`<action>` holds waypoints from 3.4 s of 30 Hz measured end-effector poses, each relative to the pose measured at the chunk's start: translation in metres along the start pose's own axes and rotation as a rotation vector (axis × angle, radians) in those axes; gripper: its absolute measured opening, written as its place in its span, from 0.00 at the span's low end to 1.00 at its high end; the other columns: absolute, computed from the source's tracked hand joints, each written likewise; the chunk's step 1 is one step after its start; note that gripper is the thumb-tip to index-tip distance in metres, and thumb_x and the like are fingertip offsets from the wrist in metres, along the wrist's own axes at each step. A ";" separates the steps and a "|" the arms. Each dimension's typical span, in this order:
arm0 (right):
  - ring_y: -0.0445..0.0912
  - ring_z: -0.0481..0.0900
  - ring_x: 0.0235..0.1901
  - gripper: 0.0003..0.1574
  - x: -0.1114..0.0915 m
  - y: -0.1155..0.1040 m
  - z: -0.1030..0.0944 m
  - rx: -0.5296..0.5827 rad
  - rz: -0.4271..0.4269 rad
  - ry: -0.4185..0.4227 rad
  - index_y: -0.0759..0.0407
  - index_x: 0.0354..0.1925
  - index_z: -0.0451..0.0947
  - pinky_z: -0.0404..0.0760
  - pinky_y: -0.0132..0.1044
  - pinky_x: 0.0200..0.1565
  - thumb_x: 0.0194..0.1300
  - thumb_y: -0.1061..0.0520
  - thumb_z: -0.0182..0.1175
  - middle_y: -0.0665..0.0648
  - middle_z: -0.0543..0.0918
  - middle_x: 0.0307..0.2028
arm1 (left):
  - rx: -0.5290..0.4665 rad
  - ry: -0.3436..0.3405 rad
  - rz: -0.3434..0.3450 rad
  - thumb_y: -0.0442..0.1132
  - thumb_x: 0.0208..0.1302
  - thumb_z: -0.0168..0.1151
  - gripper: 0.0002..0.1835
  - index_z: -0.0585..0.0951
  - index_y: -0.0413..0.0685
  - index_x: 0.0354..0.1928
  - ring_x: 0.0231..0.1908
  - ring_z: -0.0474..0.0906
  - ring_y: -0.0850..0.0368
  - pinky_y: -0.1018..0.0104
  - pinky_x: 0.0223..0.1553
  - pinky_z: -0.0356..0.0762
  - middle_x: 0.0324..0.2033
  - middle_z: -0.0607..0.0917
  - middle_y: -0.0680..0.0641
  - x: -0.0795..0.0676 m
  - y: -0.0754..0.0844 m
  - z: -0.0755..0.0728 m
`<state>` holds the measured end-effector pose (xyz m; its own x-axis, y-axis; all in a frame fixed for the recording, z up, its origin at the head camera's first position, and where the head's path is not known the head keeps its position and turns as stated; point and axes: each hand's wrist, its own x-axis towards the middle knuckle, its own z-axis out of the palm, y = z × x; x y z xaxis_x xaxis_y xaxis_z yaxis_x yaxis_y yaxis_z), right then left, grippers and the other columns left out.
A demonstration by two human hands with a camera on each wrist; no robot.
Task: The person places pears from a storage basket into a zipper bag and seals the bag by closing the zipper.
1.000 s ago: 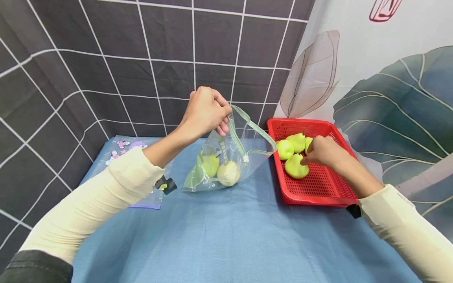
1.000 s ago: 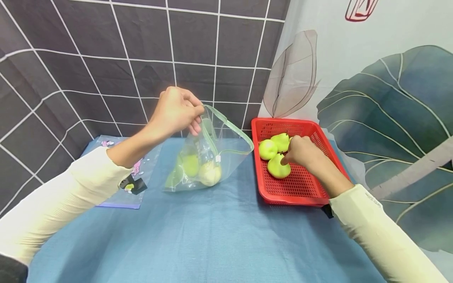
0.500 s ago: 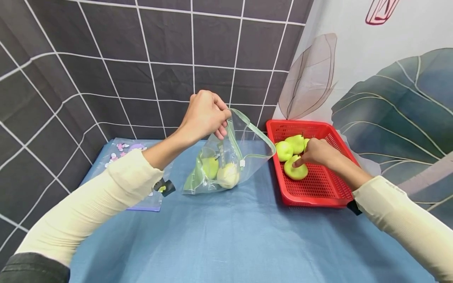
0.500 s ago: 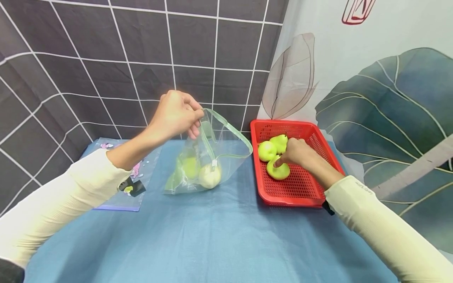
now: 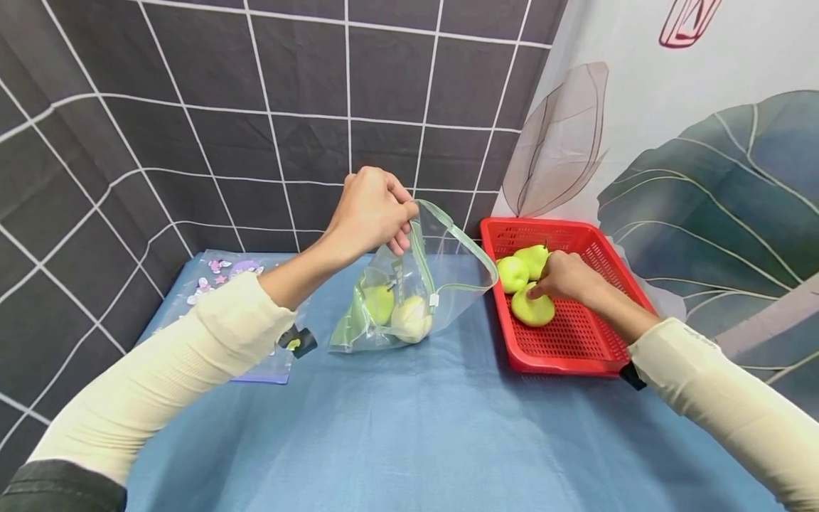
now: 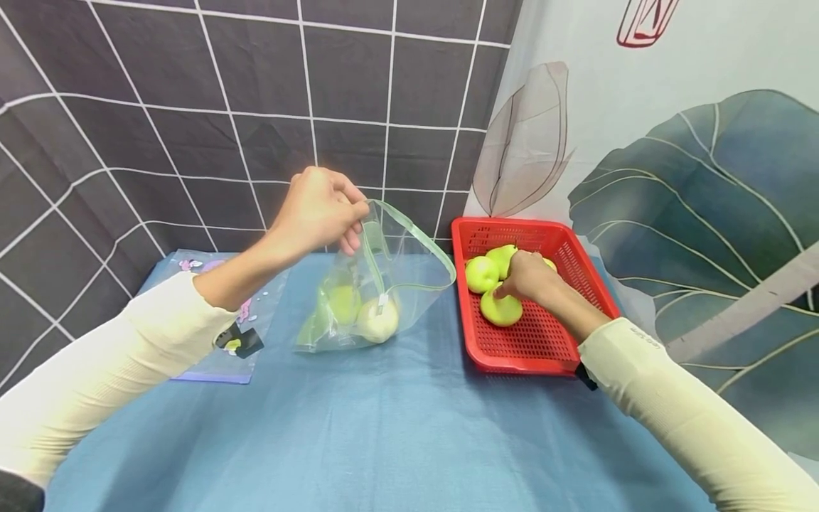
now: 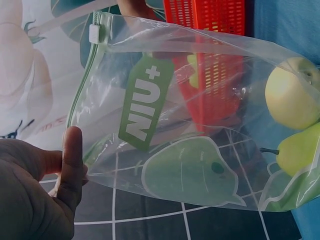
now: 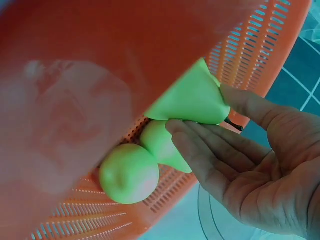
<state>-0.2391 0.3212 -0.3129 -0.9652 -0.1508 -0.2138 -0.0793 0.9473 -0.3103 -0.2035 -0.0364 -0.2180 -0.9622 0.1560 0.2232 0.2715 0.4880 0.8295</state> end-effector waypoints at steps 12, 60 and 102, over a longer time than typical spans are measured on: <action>0.44 0.71 0.20 0.18 -0.009 0.001 -0.010 -0.012 -0.007 0.091 0.67 0.28 0.90 0.72 0.36 0.26 0.63 0.52 0.79 0.49 0.76 0.16 | 0.015 0.002 -0.016 0.30 0.73 0.65 0.07 0.91 0.37 0.39 0.15 0.89 0.53 0.58 0.23 0.91 0.20 0.91 0.43 -0.003 0.000 0.000; 0.49 0.96 0.35 0.18 -0.095 -0.130 -0.031 0.177 -0.571 0.490 0.57 0.56 0.95 0.85 0.24 0.32 0.68 0.59 0.76 0.57 0.97 0.42 | -0.002 -0.012 -0.010 0.29 0.72 0.65 0.06 0.90 0.38 0.39 0.15 0.89 0.51 0.58 0.23 0.91 0.23 0.92 0.37 -0.002 -0.006 0.010; 0.70 0.93 0.53 0.20 -0.024 -0.045 -0.053 -0.016 -0.277 0.301 0.71 0.55 0.92 0.81 0.69 0.67 0.70 0.59 0.75 0.72 0.95 0.47 | 0.028 -0.023 -0.029 0.30 0.73 0.65 0.07 0.91 0.36 0.40 0.15 0.89 0.51 0.58 0.23 0.91 0.20 0.91 0.43 -0.006 -0.004 0.008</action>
<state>-0.2252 0.2973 -0.2452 -0.9365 -0.3136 0.1566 -0.3478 0.8873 -0.3029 -0.1990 -0.0324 -0.2265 -0.9691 0.1609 0.1868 0.2439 0.5166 0.8207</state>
